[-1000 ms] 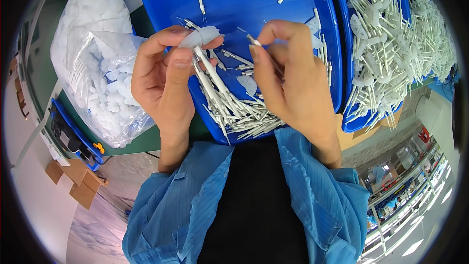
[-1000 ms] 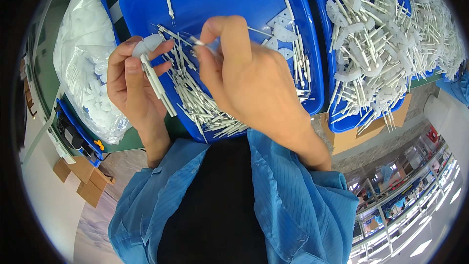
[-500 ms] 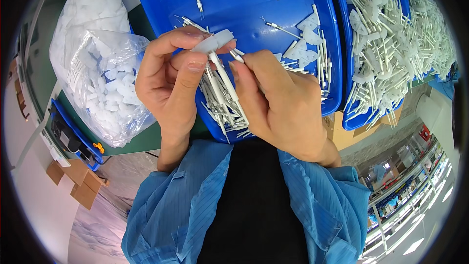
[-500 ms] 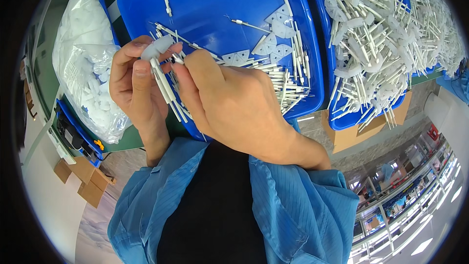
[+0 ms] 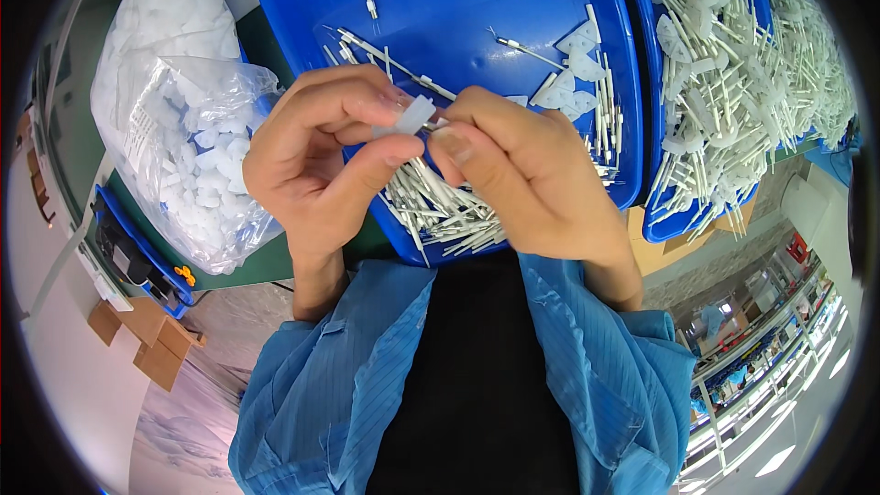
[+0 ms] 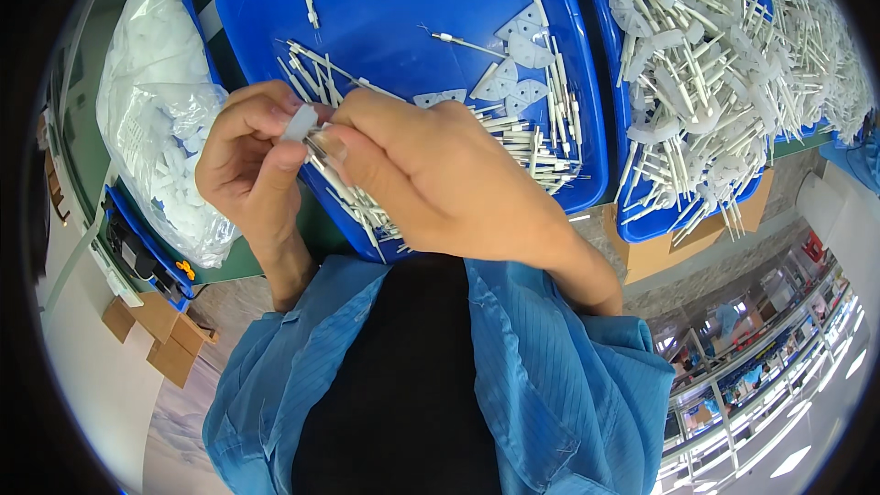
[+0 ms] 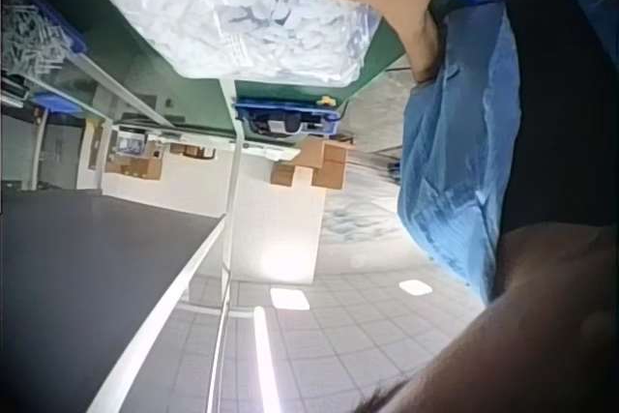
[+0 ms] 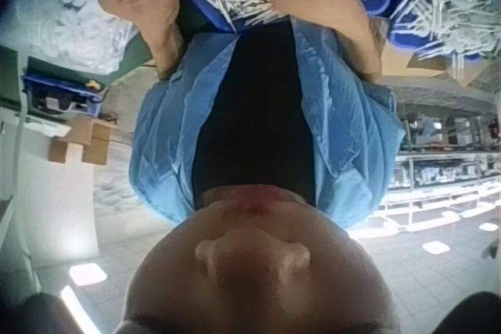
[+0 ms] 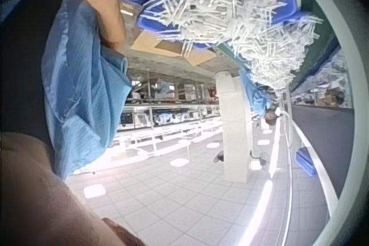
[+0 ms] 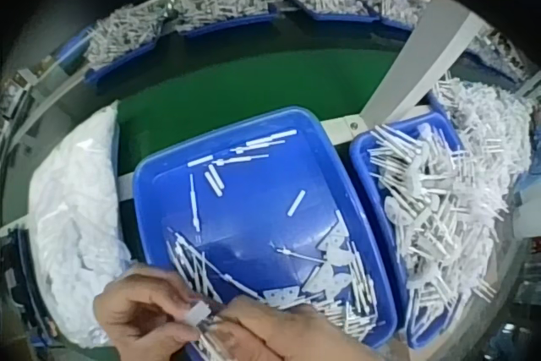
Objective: The person assembles small white plastic components by hand. They pick up a circular plastic piece and a thin rod, then insert the rod into the piece. The assembled units are placed into a blue tray. The process is repeated continuously throughout the clip.
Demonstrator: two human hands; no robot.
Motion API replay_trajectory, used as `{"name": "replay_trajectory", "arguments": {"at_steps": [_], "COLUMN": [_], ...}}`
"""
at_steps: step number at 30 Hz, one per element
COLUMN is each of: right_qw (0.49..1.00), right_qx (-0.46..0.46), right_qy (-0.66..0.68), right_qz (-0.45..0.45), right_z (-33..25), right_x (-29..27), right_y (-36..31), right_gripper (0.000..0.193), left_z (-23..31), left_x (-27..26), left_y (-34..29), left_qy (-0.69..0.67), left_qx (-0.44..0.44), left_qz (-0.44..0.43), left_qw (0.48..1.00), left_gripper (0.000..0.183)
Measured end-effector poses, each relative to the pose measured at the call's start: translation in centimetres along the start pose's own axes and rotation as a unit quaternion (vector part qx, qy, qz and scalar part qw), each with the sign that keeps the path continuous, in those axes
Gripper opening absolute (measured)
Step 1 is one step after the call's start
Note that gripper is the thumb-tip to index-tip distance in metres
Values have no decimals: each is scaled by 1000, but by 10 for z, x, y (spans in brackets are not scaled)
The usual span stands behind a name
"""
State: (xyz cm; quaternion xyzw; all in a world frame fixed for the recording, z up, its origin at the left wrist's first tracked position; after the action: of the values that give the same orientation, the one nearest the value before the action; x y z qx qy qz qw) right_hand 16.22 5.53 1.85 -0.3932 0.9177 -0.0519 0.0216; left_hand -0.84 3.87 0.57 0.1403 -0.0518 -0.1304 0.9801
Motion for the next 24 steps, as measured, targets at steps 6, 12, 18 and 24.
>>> {"name": "replay_trajectory", "arguments": {"at_steps": [6, 12, 18, 24], "right_qw": [981, 910, 915, 914], "right_qx": [-63, -144, -194, -166], "right_qy": [-155, -360, -339, -352], "right_qz": [100, 149, 96, 111], "right_z": [-7, -12, -2, 3], "right_x": [8, 17, 0, -4], "right_y": [-6, -11, -11, -15], "right_gripper": [15, 22, 24, 25], "left_z": [2, 11, 18, 26], "left_x": [-1, 7, 17, 17], "left_y": [3, 2, 8, 15], "left_qy": [23, 92, 103, 250], "left_qx": [20, 51, 67, 82], "left_qz": [-8, -21, 3, -117], "left_qw": [1000, 994, 992, 958], "left_gripper": [31, 36, 48, 41]}}
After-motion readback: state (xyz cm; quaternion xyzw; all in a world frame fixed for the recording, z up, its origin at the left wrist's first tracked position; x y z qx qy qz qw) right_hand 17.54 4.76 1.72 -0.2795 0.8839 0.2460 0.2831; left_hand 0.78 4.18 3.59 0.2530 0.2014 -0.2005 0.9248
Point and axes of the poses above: each hand's wrist, its own y-axis towards the middle knuckle, its own x-axis out of the palm, z = x × y, the point moved 4 cm from there along y, towards the middle knuckle, and after that the axes turned 14 degrees about -z, right-handed, at the moved point
